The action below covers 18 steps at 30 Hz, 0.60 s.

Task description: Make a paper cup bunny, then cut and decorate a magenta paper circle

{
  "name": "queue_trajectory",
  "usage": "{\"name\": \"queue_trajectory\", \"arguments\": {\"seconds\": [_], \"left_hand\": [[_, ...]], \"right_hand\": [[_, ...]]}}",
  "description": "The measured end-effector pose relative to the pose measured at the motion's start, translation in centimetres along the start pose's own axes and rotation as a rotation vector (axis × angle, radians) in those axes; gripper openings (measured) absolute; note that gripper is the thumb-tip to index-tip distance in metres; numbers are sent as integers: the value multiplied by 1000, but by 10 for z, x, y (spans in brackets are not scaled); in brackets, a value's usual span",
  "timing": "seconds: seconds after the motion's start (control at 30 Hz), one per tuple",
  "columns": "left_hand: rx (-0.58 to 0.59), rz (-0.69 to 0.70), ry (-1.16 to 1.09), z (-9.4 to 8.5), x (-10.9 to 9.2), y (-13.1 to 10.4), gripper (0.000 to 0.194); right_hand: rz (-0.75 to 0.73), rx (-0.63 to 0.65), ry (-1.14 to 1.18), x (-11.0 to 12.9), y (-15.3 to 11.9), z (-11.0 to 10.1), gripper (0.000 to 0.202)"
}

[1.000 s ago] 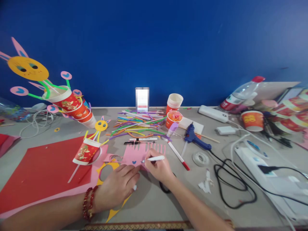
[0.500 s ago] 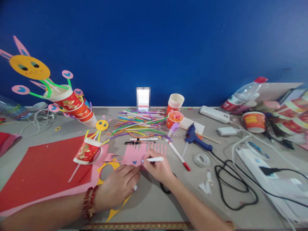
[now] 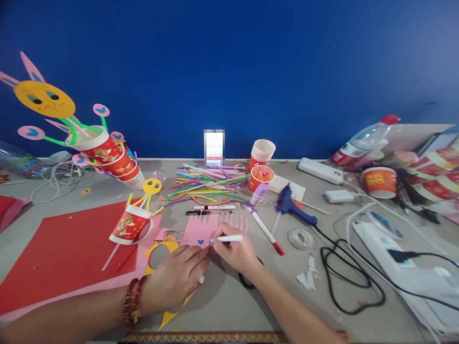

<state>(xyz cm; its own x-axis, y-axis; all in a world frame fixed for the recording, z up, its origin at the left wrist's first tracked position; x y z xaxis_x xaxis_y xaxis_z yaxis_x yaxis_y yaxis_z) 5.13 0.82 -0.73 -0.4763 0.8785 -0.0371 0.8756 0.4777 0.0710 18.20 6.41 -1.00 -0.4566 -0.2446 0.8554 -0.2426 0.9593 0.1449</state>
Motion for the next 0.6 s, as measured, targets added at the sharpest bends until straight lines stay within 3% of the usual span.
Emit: {"name": "queue_trajectory", "arguments": {"seconds": [0.6], "left_hand": [[11, 8, 8, 1, 0, 0, 33]], "right_hand": [[5, 5, 11, 2, 0, 0, 12]]}}
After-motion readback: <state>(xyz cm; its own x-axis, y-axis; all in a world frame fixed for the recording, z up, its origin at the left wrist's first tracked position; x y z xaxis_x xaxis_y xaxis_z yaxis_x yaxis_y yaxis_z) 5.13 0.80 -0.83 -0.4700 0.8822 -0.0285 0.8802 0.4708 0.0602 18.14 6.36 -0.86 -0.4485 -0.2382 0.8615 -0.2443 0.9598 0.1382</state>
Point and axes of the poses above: each hand's wrist, its own y-axis towards the middle knuckle, its own z-axis out of the palm, x = y × z, the point moved 7 cm from there along y, towards the middle knuckle
